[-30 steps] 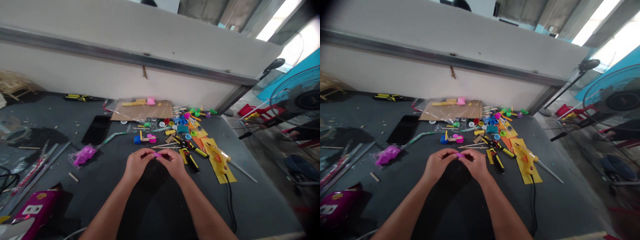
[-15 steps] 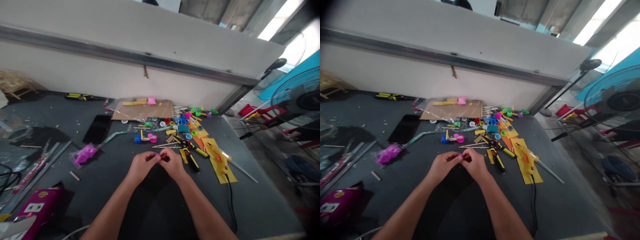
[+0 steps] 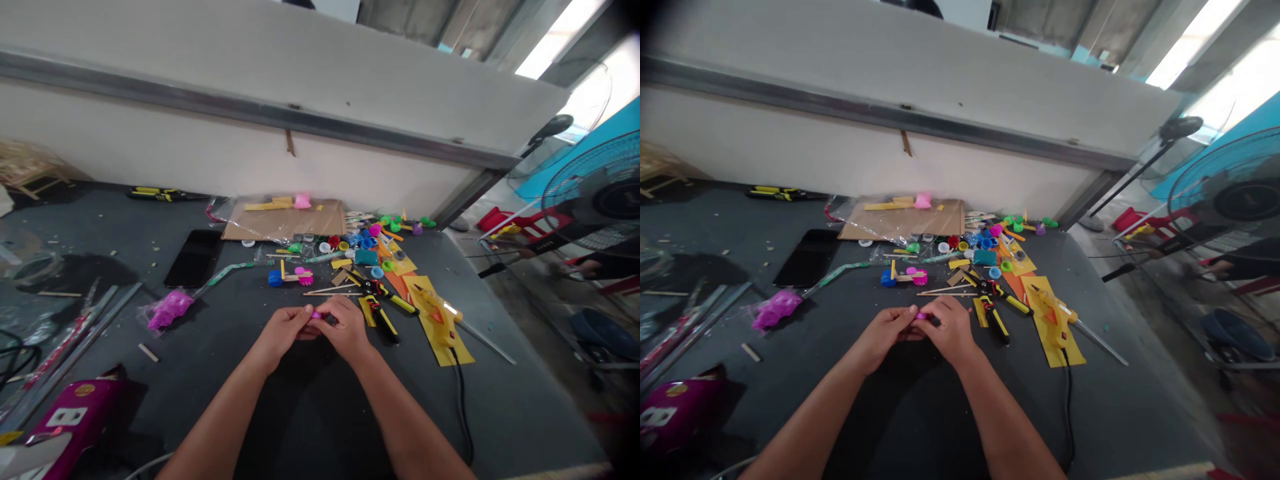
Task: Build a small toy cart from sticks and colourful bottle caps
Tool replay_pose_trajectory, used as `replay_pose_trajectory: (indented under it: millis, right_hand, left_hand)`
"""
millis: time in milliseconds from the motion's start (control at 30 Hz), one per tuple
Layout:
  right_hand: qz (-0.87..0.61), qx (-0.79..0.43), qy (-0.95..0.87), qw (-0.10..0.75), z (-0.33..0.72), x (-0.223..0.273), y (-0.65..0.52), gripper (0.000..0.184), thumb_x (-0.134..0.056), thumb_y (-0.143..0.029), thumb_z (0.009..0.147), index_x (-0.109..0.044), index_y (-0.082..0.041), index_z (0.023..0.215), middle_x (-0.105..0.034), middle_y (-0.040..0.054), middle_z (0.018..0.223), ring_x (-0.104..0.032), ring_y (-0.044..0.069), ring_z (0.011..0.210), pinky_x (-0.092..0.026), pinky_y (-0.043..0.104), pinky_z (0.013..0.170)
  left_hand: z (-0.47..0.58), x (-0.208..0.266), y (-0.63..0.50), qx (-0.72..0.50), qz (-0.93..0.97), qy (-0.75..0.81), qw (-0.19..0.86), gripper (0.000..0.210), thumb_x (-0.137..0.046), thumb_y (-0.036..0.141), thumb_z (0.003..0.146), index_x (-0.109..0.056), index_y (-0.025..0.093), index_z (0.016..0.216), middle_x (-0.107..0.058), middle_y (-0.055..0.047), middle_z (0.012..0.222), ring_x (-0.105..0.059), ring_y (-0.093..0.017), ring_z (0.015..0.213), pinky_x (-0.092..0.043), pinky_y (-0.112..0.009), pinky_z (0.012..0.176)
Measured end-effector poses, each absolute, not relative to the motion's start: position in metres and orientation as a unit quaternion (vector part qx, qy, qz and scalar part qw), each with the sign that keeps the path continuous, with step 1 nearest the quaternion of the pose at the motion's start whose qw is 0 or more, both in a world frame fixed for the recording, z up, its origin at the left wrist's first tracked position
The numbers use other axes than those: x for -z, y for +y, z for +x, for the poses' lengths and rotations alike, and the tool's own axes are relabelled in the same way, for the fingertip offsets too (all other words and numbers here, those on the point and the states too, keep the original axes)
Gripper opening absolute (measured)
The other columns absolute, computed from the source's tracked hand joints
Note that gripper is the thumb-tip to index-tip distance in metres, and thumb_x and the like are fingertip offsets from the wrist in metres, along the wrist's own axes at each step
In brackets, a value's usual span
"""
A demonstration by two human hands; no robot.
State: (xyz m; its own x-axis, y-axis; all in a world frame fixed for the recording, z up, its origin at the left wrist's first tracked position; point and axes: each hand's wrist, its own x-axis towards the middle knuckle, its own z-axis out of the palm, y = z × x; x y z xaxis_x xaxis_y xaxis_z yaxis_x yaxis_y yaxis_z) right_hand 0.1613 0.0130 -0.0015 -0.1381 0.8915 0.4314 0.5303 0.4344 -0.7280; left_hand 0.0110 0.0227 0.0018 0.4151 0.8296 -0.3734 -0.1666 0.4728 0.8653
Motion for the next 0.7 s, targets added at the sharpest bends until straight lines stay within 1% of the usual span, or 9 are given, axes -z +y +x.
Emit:
replay_pose_trajectory:
  millis: [100,200,267,300,367,467,567,633,700]
  right_hand:
    - [-0.502,-0.221,-0.716,0.433,0.1607,-0.0003,0.0127,0.013,-0.068,-0.033,0.073,-0.063,-0.022,0.076,-0.057,0.002,0.074,-0.055,0.017,0.072,-0.045,0.027,0.066]
    - [-0.496,-0.265,-0.709,0.425,0.1604,-0.0029,0.0118,0.028,-0.072,-0.035,0.069,-0.064,-0.023,0.093,-0.06,0.0044,0.088,-0.056,0.018,0.081,-0.047,0.027,0.066]
    - [-0.473,-0.292,-0.717,0.42,0.1607,-0.0042,0.0116,0.032,-0.071,-0.034,0.07,-0.064,-0.024,0.099,-0.061,0.0054,0.093,-0.057,0.019,0.086,-0.047,0.028,0.068]
    - [-0.462,-0.299,-0.721,0.42,0.1608,-0.0045,0.0118,0.029,-0.071,-0.033,0.071,-0.065,-0.024,0.098,-0.061,0.0053,0.094,-0.057,0.019,0.087,-0.047,0.028,0.07]
    - [-0.449,-0.298,-0.724,0.43,0.161,-0.0044,0.0126,0.019,-0.069,-0.031,0.073,-0.068,-0.024,0.091,-0.063,0.0043,0.089,-0.058,0.018,0.087,-0.046,0.03,0.075]
    - [-0.46,-0.269,-0.713,0.455,0.1605,-0.0028,0.0143,0.006,-0.067,-0.027,0.075,-0.068,-0.022,0.078,-0.065,0.0032,0.081,-0.058,0.017,0.081,-0.045,0.031,0.075]
    - [-0.48,-0.231,-0.709,0.462,0.1601,-0.0001,0.0154,0.004,-0.066,-0.023,0.075,-0.066,-0.021,0.072,-0.064,0.0029,0.076,-0.058,0.017,0.077,-0.045,0.031,0.073]
    - [-0.484,-0.213,-0.72,0.449,0.1603,0.0019,0.0157,0.002,-0.064,-0.021,0.075,-0.065,-0.021,0.073,-0.064,0.0027,0.077,-0.057,0.018,0.078,-0.045,0.032,0.074]
    - [-0.481,-0.2,-0.738,0.428,0.1607,0.0036,0.0157,0.005,-0.062,-0.02,0.077,-0.066,-0.023,0.077,-0.065,0.0024,0.079,-0.058,0.018,0.08,-0.045,0.033,0.076]
  left_hand:
    - [0.0093,-0.0036,0.0226,-0.347,0.354,0.402,0.77,0.029,-0.065,0.042,0.072,-0.068,0.013,0.074,-0.066,-0.003,0.068,-0.059,-0.012,0.064,-0.049,-0.031,0.075]
    - [0.0073,-0.0037,0.0237,-0.351,0.341,0.411,0.769,0.026,-0.07,0.038,0.068,-0.066,0.013,0.067,-0.06,0.001,0.058,-0.054,-0.008,0.055,-0.048,-0.024,0.067]
    - [0.0067,-0.0031,0.0243,-0.348,0.334,0.417,0.771,0.025,-0.071,0.037,0.067,-0.066,0.012,0.068,-0.059,0.002,0.057,-0.052,-0.007,0.053,-0.047,-0.022,0.064]
    - [0.0067,-0.0027,0.0246,-0.348,0.331,0.417,0.772,0.025,-0.071,0.037,0.067,-0.066,0.012,0.069,-0.06,0.002,0.058,-0.053,-0.007,0.054,-0.047,-0.022,0.064]
    - [0.0069,-0.0019,0.0251,-0.35,0.326,0.416,0.773,0.025,-0.073,0.036,0.065,-0.067,0.012,0.07,-0.061,0.001,0.059,-0.054,-0.007,0.056,-0.048,-0.023,0.067]
    - [0.0074,-0.0008,0.0255,-0.351,0.33,0.419,0.769,0.026,-0.072,0.038,0.066,-0.067,0.012,0.069,-0.063,0.0,0.061,-0.057,-0.009,0.06,-0.049,-0.025,0.071]
    - [0.0079,-0.0002,0.025,-0.337,0.341,0.431,0.765,0.03,-0.068,0.042,0.07,-0.068,0.012,0.074,-0.066,-0.003,0.067,-0.06,-0.012,0.064,-0.05,-0.028,0.073]
    - [0.0086,0.0001,0.0242,-0.322,0.357,0.441,0.758,0.03,-0.068,0.041,0.07,-0.069,0.012,0.079,-0.068,-0.004,0.071,-0.061,-0.013,0.067,-0.049,-0.028,0.073]
    - [0.0092,0.0003,0.0236,-0.314,0.377,0.449,0.747,0.029,-0.068,0.039,0.069,-0.07,0.014,0.082,-0.069,-0.004,0.074,-0.062,-0.013,0.069,-0.048,-0.026,0.073]
